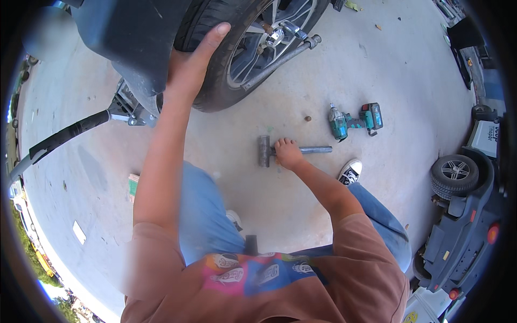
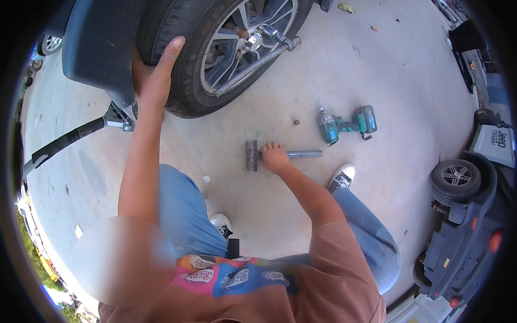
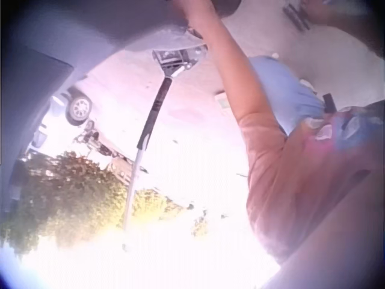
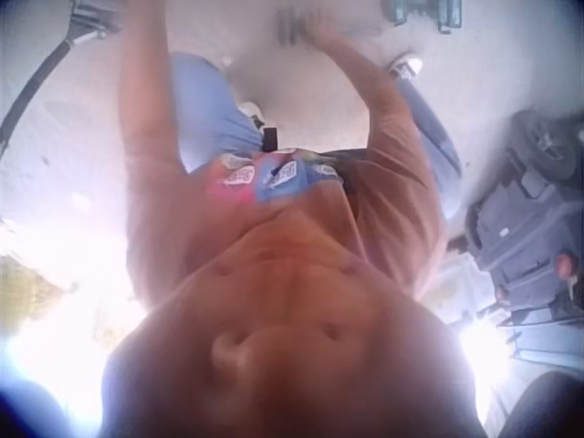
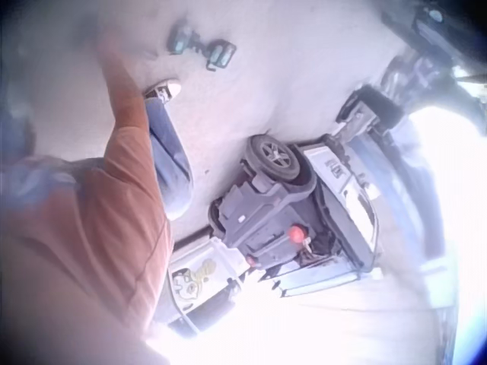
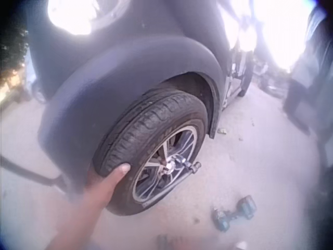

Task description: The person kneels beside a raised vehicle and repeatedly uses a hammer and impact wrench to loosen and remove lug nuts from a car wheel. The person alternates between tools and continues striking the wheel area while attempting to detach the tire.

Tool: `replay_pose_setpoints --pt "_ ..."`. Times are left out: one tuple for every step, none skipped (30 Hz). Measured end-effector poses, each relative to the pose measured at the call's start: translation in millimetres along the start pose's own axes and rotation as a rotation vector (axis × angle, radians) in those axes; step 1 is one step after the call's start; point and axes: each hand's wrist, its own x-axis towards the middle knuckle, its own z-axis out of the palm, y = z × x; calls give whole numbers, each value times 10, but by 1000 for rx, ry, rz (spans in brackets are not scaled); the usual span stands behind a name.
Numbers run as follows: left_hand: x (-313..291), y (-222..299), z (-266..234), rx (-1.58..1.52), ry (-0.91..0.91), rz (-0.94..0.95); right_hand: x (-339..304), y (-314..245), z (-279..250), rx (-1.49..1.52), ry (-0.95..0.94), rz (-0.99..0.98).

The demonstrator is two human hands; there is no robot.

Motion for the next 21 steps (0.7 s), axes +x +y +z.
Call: replay_pose_setpoints --pt "43 12 2 71 8 -14 59 19 9 25 -16 25" --pt "19 -18 -26 44 -41 -43 54 3 -73 66 -65 35" --pt "-13 -49 -76 16 -90 -72 9 -40 -230 105 -116 45" --pt "-26 -62 -115 10 -96 -38 -45 -79 -393 146 -166 56" --pt "-40 -81 -122 -7 -109 -3 -161 -76 -530 212 -193 94" --pt "-44 -99 -147 -18 -118 32 -266 -84 -668 282 -218 127" --pt "-52 -75 -138 -57 -97 56 -363 -117 -805 353 -242 160" --pt "-52 -65 -121 -73 -82 55 -472 -167 -944 531 -208 200" --pt "-53 -57 -98 -88 -68 56 -597 -230 -1068 707 -172 235" --pt "-43 -63 -76 -75 -67 30 -668 -270 -1191 876 -133 291" --pt "-33 -45 -66 -58 -65 5 -740 -309 -1330 1046 -84 339" --pt "-33 -27 -53 -34 -51 -19 -782 -349 -1451 1212 -35 409" --pt "-37 -7 -38 -9 -37 -43 -823 -394 -1590 1376 18 480" --pt "-26 18 -29 0 -26 -45 -863 -436 -1806 1389 119 425" --pt "-15 47 -49 19 -10 -47 -859 -480 -2071 1398 214 356" --pt "-19 46 -53 19 -4 -30 -856 -517 -2298 1405 311 295" --pt "-25 38 -64 27 -2 -12 -841 -556 -2481 1367 375 267" --pt "-23 17 -65 30 -3 -32 -807 -586 -2655 1327 438 238" --pt "-20 -4 -63 34 -3 -53 -749 -604 -2769 1286 499 208" --pt "-29 -7 -41 29 -4 -75 -691 -607 -2828 1218 480 237" --pt "-31 25 -43 -6 -46 -106 -620 -623 -2871 1152 458 266"
